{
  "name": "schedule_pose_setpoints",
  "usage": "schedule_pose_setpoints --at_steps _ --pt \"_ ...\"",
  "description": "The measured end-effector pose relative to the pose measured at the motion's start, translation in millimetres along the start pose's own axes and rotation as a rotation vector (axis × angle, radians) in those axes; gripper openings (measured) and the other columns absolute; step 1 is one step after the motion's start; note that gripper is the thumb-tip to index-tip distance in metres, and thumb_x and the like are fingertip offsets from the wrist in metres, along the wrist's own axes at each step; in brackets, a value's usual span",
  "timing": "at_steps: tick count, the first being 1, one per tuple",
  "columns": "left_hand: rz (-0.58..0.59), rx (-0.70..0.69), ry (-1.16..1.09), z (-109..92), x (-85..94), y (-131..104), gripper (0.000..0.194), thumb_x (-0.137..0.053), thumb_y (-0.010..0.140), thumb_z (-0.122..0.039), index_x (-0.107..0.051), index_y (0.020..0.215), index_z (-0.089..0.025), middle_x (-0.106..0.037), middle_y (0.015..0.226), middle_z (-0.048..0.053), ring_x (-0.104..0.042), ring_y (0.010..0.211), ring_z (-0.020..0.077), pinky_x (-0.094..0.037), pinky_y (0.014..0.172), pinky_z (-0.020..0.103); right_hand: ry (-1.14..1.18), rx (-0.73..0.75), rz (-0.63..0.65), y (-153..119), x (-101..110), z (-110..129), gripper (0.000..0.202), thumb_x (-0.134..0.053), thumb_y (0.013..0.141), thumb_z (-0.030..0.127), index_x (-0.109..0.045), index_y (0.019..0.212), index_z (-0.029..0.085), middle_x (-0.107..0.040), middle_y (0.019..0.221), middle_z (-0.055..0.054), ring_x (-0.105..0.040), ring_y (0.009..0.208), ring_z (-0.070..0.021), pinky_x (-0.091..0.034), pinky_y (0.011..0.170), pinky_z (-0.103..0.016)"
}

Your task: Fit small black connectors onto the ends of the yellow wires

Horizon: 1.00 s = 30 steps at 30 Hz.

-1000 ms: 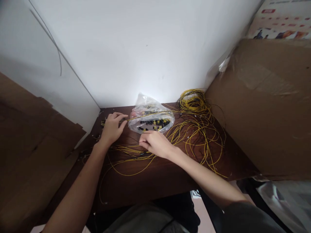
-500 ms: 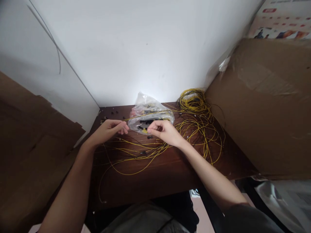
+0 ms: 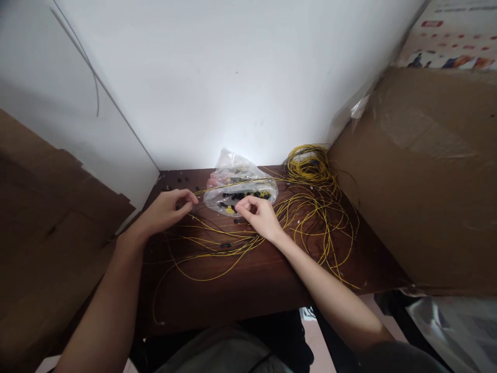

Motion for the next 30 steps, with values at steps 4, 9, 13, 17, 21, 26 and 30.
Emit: schedule_pose_setpoints --at_steps 4,9,13,17,21,26,30 --pt "0.109 0.038 -0.046 -5.9 -0.6 -3.6 0.021 -0.044 0.073 -0.02 -0.064 0.074 -0.015 -0.057 0.058 -0.001 -0.046 0.052 0.0093 -0.034 0.05 0.02 -0.042 0.031 -0.051 -5.1 1.0 0.6 0.02 -0.057 0.078 0.033 -0.061 0.075 0.014 -0.055 0.061 0.0 -0.047 0.055 -0.0104 -0.037 0.055 -0.024" --pt "0.187 0.052 -0.124 -8.7 -3.1 -5.5 0.021 -0.046 0.067 -0.016 -0.065 0.074 -0.014 -0.061 0.063 0.0 -0.051 0.057 0.0099 -0.037 0.053 0.019 -0.135 0.094 -0.074 -7.3 2.7 1.2 0.021 -0.055 0.08 0.034 -0.062 0.075 0.015 -0.055 0.06 0.001 -0.047 0.055 -0.0107 -0.037 0.054 -0.023" --pt "0.245 0.037 -0.189 -5.5 -6.7 -5.0 0.026 -0.043 0.061 -0.012 -0.064 0.076 -0.014 -0.064 0.07 0.002 -0.056 0.063 0.0118 -0.043 0.059 0.02 -0.229 0.161 -0.062 -7.6 3.1 4.4 0.02 -0.053 0.082 0.031 -0.063 0.076 0.015 -0.057 0.062 0.0 -0.049 0.055 -0.011 -0.038 0.054 -0.022" --pt "0.293 0.052 -0.228 -3.1 -9.9 -5.2 0.03 -0.044 0.058 -0.01 -0.065 0.08 -0.013 -0.065 0.07 0.002 -0.057 0.062 0.0122 -0.044 0.057 0.021 -0.301 0.235 -0.04 -8.2 2.6 6.8 0.019 -0.052 0.083 0.029 -0.063 0.077 0.015 -0.061 0.067 -0.002 -0.053 0.06 -0.0123 -0.04 0.057 -0.023" --pt "0.32 0.056 -0.259 -4.8 -13.7 -5.5 0.032 -0.044 0.057 -0.009 -0.065 0.079 -0.013 -0.065 0.068 0.002 -0.055 0.06 0.0114 -0.042 0.054 0.02 -0.345 0.259 -0.052 -7.9 5.0 6.3 0.019 -0.052 0.084 0.029 -0.063 0.077 0.016 -0.061 0.067 -0.002 -0.053 0.06 -0.0127 -0.04 0.056 -0.024" --pt "0.314 0.062 -0.257 -4.5 -18.8 -4.1 0.03 -0.045 0.059 -0.011 -0.064 0.083 -0.013 -0.064 0.067 0.002 -0.054 0.059 0.0109 -0.041 0.053 0.019 -0.355 0.306 0.026 -8.5 4.3 7.8 0.017 -0.051 0.085 0.027 -0.063 0.08 0.016 -0.061 0.069 -0.002 -0.054 0.063 -0.0126 -0.04 0.058 -0.023" --pt "0.316 0.05 -0.245 -3.9 -20.7 -3.2 0.029 -0.046 0.06 -0.011 -0.064 0.083 -0.013 -0.065 0.071 0.003 -0.056 0.061 0.0119 -0.042 0.056 0.021 -0.373 0.328 0.098 -9.5 0.4 8.0 0.015 -0.05 0.086 0.025 -0.062 0.081 0.015 -0.062 0.076 -0.003 -0.056 0.068 -0.0136 -0.041 0.063 -0.025"
Point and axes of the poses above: each hand's wrist, its own y-axis towards the middle knuckle, its own x-axis out of the back of the hand, z = x × y, the point moved 4 cm from there along y, towards the middle knuckle
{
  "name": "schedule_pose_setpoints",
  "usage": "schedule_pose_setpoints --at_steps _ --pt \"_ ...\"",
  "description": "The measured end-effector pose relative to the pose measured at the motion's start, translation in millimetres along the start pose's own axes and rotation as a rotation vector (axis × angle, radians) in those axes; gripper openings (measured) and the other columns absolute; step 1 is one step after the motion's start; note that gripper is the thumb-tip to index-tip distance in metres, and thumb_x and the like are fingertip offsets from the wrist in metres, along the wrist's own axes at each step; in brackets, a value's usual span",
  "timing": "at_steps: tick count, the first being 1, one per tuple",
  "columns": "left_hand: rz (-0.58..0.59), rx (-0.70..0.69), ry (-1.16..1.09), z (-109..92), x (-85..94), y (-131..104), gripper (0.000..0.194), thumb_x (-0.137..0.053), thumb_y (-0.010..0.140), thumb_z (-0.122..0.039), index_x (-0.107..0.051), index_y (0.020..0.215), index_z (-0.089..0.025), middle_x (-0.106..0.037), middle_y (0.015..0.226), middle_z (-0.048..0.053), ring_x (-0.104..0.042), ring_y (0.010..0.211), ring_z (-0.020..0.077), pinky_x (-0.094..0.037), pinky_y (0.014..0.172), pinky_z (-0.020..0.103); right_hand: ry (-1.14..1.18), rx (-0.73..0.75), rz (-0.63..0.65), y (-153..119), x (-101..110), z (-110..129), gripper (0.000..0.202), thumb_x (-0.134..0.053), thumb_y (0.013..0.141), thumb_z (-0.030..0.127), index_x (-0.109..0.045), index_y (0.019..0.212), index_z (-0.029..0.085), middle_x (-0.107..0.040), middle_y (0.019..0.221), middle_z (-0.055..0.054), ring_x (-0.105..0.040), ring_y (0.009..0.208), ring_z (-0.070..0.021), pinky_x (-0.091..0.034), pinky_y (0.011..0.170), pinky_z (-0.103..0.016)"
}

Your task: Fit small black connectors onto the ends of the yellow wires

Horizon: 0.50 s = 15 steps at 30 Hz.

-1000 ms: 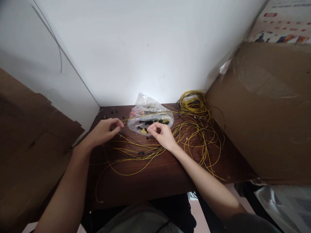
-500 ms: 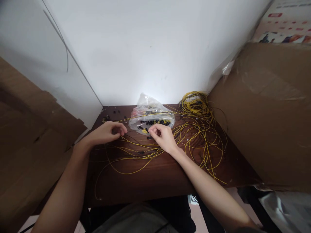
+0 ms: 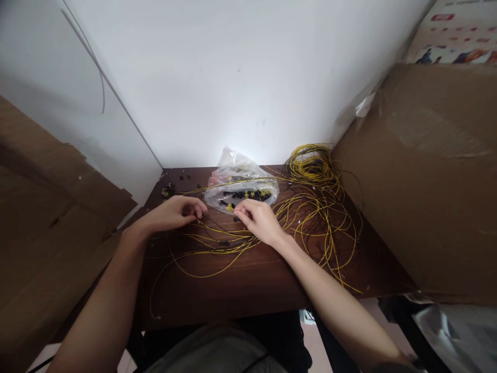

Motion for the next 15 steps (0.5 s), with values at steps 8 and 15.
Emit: schedule_pose_setpoints --at_steps 8,15 --pt "0.024 -0.009 -0.058 1.0 -1.0 0.6 0.028 -0.049 0.063 -0.012 -0.063 0.087 -0.014 -0.067 0.071 0.003 -0.06 0.067 0.0142 -0.046 0.064 0.024 -0.017 0.0 -0.003 -0.8 1.0 -0.8 0.015 -0.05 0.086 0.024 -0.061 0.083 0.016 -0.062 0.076 -0.003 -0.056 0.068 -0.014 -0.041 0.062 -0.025" --pt "0.038 0.001 -0.043 1.4 -1.5 1.6 0.027 -0.049 0.065 -0.013 -0.063 0.088 -0.013 -0.068 0.071 0.004 -0.062 0.068 0.0147 -0.047 0.065 0.024 -0.04 0.001 -0.005 -0.4 3.2 -2.3 0.015 -0.049 0.086 0.023 -0.062 0.083 0.016 -0.063 0.075 -0.003 -0.056 0.067 -0.0137 -0.041 0.062 -0.024"
Point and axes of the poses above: each hand's wrist, its own y-axis towards the middle knuckle, its own x-axis out of the back of the hand, z = x × y, the point moved 4 cm from there along y, towards the middle knuckle
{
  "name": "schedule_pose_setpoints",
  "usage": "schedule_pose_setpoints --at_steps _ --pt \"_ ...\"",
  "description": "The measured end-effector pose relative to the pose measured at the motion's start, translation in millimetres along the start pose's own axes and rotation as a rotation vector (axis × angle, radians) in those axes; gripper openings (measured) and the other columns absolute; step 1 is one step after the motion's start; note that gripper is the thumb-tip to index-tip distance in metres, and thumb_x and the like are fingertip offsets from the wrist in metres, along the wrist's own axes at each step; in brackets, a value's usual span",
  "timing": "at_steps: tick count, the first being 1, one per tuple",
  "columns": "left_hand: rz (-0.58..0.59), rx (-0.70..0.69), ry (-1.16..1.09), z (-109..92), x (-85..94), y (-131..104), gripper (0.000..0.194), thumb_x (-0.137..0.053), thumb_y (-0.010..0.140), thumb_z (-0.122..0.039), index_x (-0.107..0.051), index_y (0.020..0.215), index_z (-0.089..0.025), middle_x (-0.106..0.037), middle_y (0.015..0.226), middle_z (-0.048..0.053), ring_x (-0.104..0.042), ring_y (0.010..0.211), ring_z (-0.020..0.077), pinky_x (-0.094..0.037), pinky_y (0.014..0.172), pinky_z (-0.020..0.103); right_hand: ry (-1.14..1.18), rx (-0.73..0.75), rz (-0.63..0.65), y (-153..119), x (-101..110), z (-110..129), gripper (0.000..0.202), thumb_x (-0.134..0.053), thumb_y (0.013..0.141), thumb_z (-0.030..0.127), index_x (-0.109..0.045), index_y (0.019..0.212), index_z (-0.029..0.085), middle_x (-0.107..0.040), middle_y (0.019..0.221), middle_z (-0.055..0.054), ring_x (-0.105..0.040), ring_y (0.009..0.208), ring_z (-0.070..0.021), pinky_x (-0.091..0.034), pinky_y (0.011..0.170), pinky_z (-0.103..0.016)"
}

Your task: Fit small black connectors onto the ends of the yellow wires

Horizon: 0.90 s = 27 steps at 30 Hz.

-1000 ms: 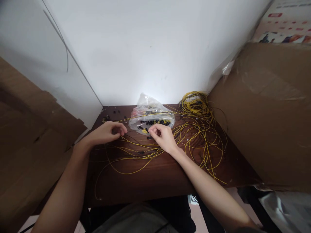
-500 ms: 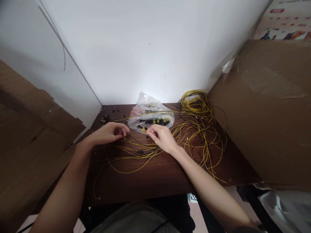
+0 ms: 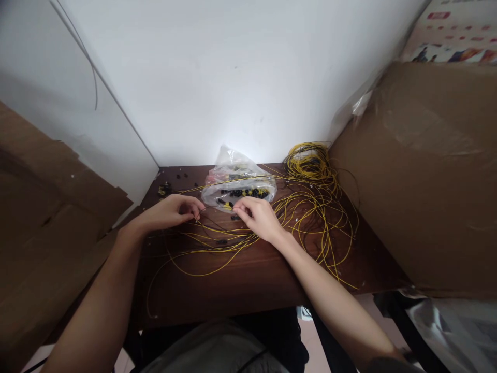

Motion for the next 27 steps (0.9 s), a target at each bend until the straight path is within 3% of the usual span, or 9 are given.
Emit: schedule_pose_setpoints --at_steps 20,27 --pt "0.031 -0.009 -0.046 -2.6 -0.1 -0.2 0.028 -0.048 0.068 -0.009 -0.063 0.092 -0.011 -0.07 0.076 0.005 -0.062 0.073 0.014 -0.046 0.07 0.024 -0.034 -0.001 0.018 0.2 1.0 -2.2 0.012 -0.051 0.085 0.021 -0.062 0.082 0.016 -0.062 0.072 -0.002 -0.055 0.064 -0.0129 -0.04 0.061 -0.023" --pt "0.032 -0.003 -0.052 0.9 0.0 -0.4 0.025 -0.053 0.071 -0.017 -0.061 0.094 -0.012 -0.07 0.077 0.005 -0.062 0.072 0.0142 -0.046 0.07 0.025 -0.035 -0.003 0.013 -0.2 0.1 -3.6 0.013 -0.051 0.085 0.022 -0.062 0.082 0.016 -0.063 0.072 -0.002 -0.056 0.064 -0.0131 -0.04 0.061 -0.024"
Point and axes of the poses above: each hand's wrist, its own y-axis towards the middle knuckle, its own x-axis out of the back of the hand, z = x × y, the point moved 4 cm from there along y, towards the middle knuckle
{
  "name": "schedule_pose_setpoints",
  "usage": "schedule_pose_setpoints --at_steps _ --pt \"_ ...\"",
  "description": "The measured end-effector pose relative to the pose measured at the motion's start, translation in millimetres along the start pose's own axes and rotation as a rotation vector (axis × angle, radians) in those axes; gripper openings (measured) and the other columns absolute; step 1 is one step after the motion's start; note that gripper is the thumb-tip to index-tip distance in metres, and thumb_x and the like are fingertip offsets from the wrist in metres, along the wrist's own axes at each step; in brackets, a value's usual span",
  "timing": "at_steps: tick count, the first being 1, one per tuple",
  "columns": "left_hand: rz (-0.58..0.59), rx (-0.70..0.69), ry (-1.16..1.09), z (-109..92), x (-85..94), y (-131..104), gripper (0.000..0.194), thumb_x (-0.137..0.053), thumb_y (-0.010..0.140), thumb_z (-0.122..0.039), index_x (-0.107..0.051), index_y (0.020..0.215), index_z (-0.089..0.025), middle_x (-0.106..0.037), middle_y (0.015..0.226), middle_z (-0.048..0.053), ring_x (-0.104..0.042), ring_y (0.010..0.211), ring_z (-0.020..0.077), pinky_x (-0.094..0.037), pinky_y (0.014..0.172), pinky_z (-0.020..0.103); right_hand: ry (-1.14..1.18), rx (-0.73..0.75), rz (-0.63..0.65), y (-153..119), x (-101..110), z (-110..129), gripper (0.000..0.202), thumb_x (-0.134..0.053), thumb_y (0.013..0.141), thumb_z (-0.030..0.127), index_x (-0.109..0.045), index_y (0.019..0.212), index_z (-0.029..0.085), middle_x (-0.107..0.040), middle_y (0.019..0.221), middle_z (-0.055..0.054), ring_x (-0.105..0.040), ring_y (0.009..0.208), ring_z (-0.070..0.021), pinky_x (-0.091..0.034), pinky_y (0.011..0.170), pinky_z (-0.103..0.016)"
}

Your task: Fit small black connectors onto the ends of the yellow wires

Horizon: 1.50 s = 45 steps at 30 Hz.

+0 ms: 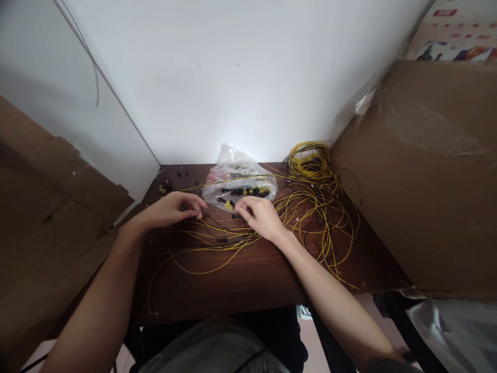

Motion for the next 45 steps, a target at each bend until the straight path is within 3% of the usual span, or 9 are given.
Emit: schedule_pose_setpoints --at_steps 5,11,19,28,45 --pt "0.0 0.005 -0.019 0.2 0.1 -0.3 0.025 -0.053 0.072 -0.019 -0.06 0.095 -0.011 -0.069 0.076 0.006 -0.061 0.071 0.0144 -0.046 0.069 0.026 0.002 -0.004 0.0 0.3 0.3 0.8 0.014 -0.051 0.085 0.022 -0.062 0.082 0.016 -0.062 0.071 -0.002 -0.056 0.063 -0.0126 -0.04 0.061 -0.023" --pt "0.022 -0.004 0.008 -2.4 -1.3 0.4 0.03 -0.049 0.066 -0.008 -0.061 0.093 -0.011 -0.068 0.077 0.004 -0.058 0.069 0.0117 -0.042 0.063 0.021 -0.034 -0.053 -0.054 0.7 4.1 -1.4 0.014 -0.051 0.085 0.023 -0.062 0.079 0.016 -0.061 0.067 0.0 -0.055 0.061 -0.0123 -0.039 0.06 -0.023" --pt "-0.05 -0.069 0.064 -3.8 1.5 -0.5 0.049 -0.047 0.065 -0.004 -0.055 0.113 -0.015 -0.066 0.077 0.001 -0.052 0.062 0.009 -0.038 0.058 0.019 -0.039 -0.068 -0.05 0.1 3.7 -2.3 0.014 -0.051 0.085 0.023 -0.062 0.079 0.017 -0.062 0.067 0.0 -0.055 0.06 -0.0121 -0.039 0.059 -0.023" --pt "-0.009 -0.053 0.092 -7.2 0.2 0.5 0.032 -0.044 0.066 -0.003 -0.067 0.085 -0.012 -0.068 0.08 0.004 -0.057 0.071 0.0111 -0.043 0.065 0.021 -0.032 -0.069 -0.015 0.3 2.5 -2.5 0.014 -0.051 0.085 0.024 -0.062 0.08 0.017 -0.063 0.069 -0.001 -0.057 0.062 -0.0132 -0.04 0.06 -0.023" --pt "-0.074 -0.008 0.081 -8.5 2.8 -0.1 0.024 -0.05 0.067 -0.01 -0.07 0.079 -0.013 -0.07 0.076 0.004 -0.061 0.073 0.0135 -0.047 0.067 0.023 -0.014 -0.065 0.007 0.3 0.1 -2.3 0.014 -0.052 0.084 0.023 -0.063 0.079 0.017 -0.064 0.069 -0.001 -0.057 0.06 -0.0128 -0.039 0.059 -0.023"
Point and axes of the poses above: each hand's wrist, its own y-axis towards the middle knuckle, its own x-axis out of the back of the hand, z = x × y, the point moved 4 cm from there along y, towards the middle knuckle
